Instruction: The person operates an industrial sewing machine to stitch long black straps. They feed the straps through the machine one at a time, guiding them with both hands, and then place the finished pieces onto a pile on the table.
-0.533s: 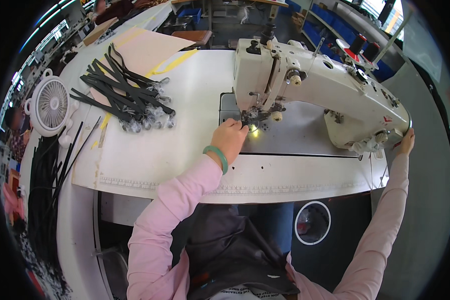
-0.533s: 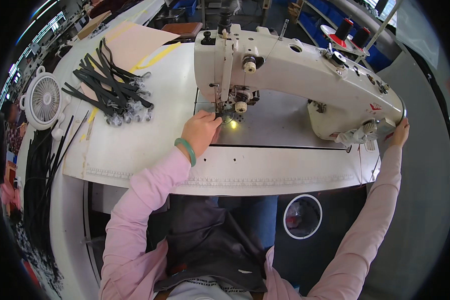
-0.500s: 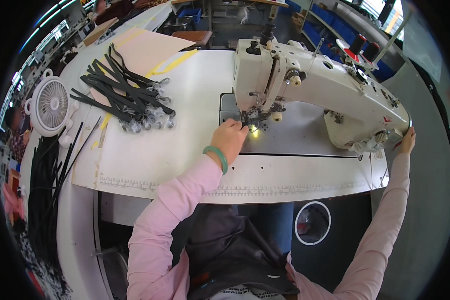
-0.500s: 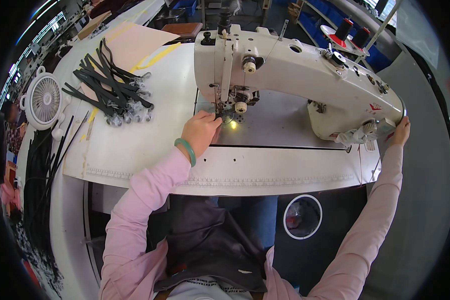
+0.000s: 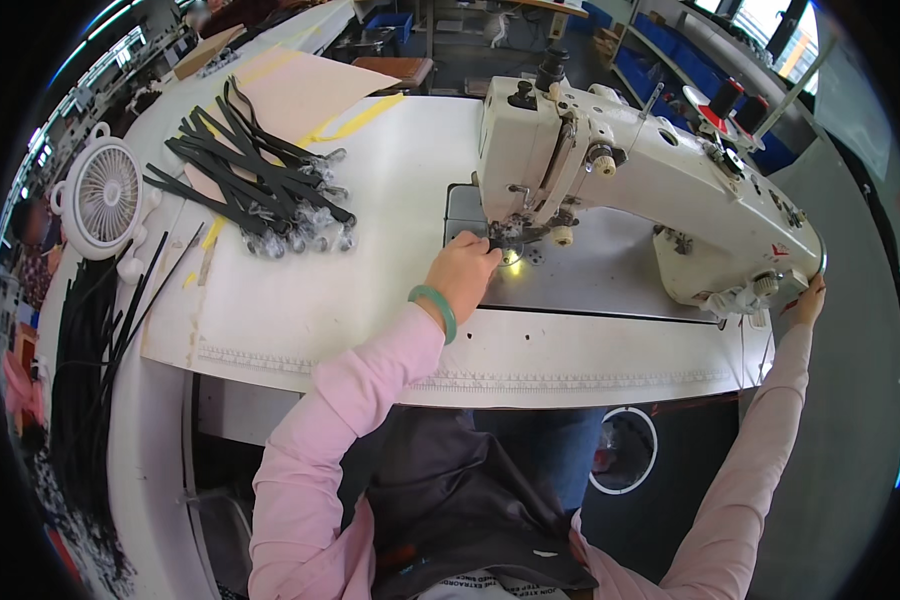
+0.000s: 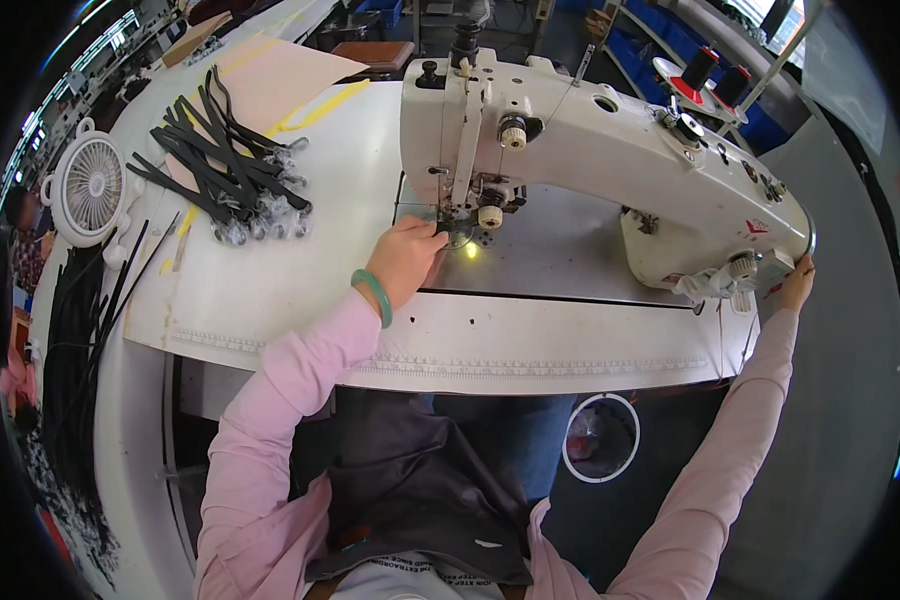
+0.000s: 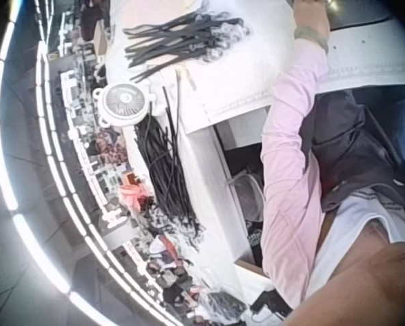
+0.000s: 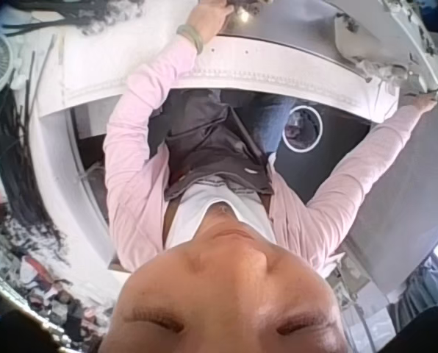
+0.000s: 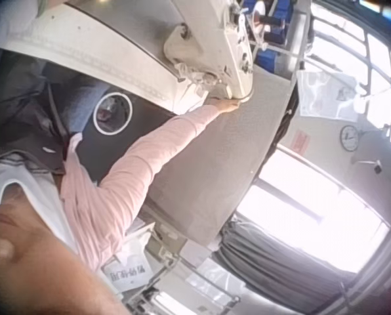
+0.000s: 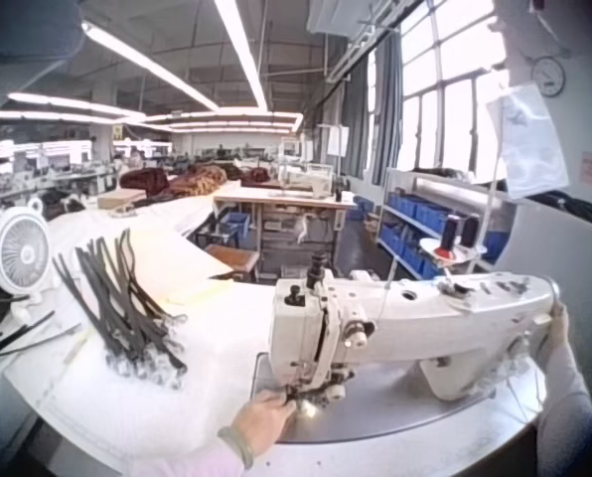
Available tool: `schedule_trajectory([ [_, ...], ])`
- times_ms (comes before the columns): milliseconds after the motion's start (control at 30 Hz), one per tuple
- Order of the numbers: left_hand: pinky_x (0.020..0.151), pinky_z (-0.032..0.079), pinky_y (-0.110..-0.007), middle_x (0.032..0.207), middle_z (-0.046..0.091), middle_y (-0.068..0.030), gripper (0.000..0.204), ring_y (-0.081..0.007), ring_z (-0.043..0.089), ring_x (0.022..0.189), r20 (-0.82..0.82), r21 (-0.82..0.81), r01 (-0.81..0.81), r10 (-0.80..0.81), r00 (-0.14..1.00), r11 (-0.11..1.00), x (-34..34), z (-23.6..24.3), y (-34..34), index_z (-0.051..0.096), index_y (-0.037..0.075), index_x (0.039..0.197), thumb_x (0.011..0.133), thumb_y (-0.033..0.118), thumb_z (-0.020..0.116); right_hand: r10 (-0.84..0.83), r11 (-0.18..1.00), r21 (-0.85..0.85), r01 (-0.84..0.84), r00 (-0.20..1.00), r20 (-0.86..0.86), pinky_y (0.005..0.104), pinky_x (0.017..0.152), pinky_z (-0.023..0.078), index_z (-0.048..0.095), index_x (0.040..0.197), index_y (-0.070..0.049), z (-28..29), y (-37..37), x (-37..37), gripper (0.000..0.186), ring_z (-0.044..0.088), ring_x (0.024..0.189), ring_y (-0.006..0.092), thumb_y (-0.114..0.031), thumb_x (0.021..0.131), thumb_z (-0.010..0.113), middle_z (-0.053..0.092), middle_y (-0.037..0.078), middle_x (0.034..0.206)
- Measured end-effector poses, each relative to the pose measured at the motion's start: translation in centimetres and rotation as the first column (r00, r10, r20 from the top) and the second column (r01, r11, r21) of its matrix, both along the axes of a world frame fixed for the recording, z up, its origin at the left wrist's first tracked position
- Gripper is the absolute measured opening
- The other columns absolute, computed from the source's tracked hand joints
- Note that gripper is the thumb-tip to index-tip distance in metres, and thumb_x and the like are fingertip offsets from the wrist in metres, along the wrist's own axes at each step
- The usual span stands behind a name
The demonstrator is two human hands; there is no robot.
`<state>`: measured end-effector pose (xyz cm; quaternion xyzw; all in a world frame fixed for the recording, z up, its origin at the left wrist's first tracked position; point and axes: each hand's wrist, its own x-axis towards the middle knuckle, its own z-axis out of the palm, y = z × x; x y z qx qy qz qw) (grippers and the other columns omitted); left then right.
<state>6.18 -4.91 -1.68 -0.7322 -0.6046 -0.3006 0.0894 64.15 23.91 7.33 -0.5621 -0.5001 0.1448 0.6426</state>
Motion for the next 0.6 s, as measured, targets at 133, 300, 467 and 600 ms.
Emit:
schedule_trajectory([
  [133, 0.08, 0.047, -0.032, 0.09, 0.063, -0.011, 0.009, -0.0249, 0.054, 0.09, -0.034, 0.026, -0.037, 0.038, 0.999, 0.999, -0.5, 0.0, -0.6, 0.061, 0.003, 0.082, 0.075, 0.006, 0.056, 0.025, 0.999, -0.039, -0.03, 0.993, -0.118, 0.023, 0.058, 0.04, 0.051, 0.104, -0.002, -0.4, -1.2, -4.6, 0.041, 0.05, 0.07, 0.0099, -0.04, 0.092, 0.043, 0.056, 0.002, 0.083],
  [300, 0.077, 0.048, -0.031, 0.092, 0.063, -0.0131, 0.023, -0.0261, 0.057, 0.089, -0.048, 0.024, -0.017, 0.019, 0.999, 1.0, -0.2, 0.3, -0.2, 0.064, 0.002, 0.089, 0.066, 0.002, 0.061, 0.019, 0.999, -0.037, -0.02, 1.0, -0.023, 0.0248, 0.064, 0.043, 0.053, 0.104, -0.002, 0.0, 0.1, -0.5, 0.042, 0.053, 0.075, 0.0106, -0.041, 0.092, 0.043, 0.057, 0.003, 0.083],
  [467, 0.077, 0.049, -0.031, 0.092, 0.064, -0.0128, 0.022, -0.0258, 0.057, 0.089, -0.108, 0.012, -0.052, 0.053, 0.993, 0.999, -0.1, 0.4, -0.5, 0.063, 0.002, 0.089, 0.067, 0.002, 0.061, -0.033, 0.999, 0.005, 0.033, 0.986, 0.163, 0.0278, 0.073, 0.044, 0.054, 0.106, 0.001, 1.8, 1.8, -0.1, 0.044, 0.056, 0.08, 0.0162, -0.039, 0.091, 0.044, 0.059, 0.007, 0.089],
  [600, 0.078, 0.048, -0.032, 0.092, 0.063, -0.0131, 0.023, -0.0262, 0.057, 0.089, -0.074, 0.027, -0.017, 0.019, 0.997, 0.999, 0.1, 0.4, 0.0, 0.063, 0.001, 0.09, 0.067, 0.002, 0.061, -0.037, 0.995, -0.077, 0.07, 0.927, 0.372, 0.0279, 0.073, 0.045, 0.055, 0.107, 0.001, 4.3, 3.0, 3.0, 0.042, 0.056, 0.08, 0.0163, -0.036, 0.092, 0.043, 0.06, 0.009, 0.09],
])
